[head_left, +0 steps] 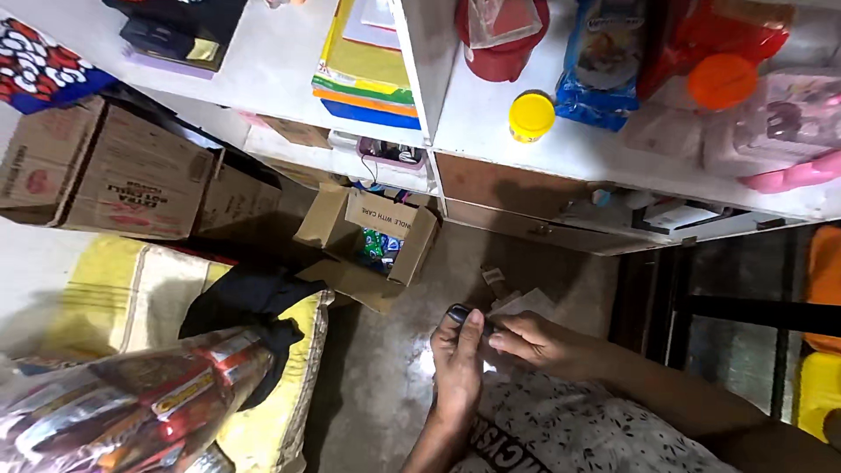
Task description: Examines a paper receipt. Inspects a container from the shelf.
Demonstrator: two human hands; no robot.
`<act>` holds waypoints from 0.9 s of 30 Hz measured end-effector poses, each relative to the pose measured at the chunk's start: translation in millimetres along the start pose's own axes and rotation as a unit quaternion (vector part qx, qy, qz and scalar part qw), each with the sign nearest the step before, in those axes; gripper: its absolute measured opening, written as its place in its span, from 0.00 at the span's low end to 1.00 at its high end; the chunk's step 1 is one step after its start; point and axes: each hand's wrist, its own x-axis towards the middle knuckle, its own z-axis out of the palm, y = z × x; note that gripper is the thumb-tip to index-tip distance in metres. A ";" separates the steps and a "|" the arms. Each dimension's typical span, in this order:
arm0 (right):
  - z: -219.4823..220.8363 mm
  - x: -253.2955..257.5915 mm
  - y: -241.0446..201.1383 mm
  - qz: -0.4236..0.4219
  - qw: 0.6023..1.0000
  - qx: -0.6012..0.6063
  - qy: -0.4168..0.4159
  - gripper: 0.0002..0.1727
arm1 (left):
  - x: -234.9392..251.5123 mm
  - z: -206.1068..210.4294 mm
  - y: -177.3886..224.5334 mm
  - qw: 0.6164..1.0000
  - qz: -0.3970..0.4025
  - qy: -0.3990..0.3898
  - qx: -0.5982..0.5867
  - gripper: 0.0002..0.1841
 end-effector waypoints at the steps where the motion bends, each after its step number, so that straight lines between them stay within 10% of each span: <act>1: -1.3 -6.4 -4.3 0.051 0.999 0.010 -0.017 0.19 | 8.0 -11.1 9.4 0.998 0.006 0.051 0.020 0.17; 4: -6.3 -26.2 -4.1 0.195 0.977 0.085 -0.017 0.21 | 38.6 -58.8 42.6 0.990 0.056 0.125 0.032 0.24; 10: -9.0 0.1 19.1 -0.173 0.956 -0.016 0.238 0.23 | 25.9 -38.3 19.6 0.981 -0.113 -0.010 -0.157 0.33; 18: 3.1 28.7 -4.1 -0.252 0.914 0.129 0.288 0.10 | 17.3 -46.4 14.2 0.938 -0.155 -0.015 -0.310 0.18; 27: 17.6 44.3 1.2 -0.261 0.918 0.036 0.296 0.07 | 10.4 -51.6 15.2 0.933 -0.149 -0.018 -0.326 0.14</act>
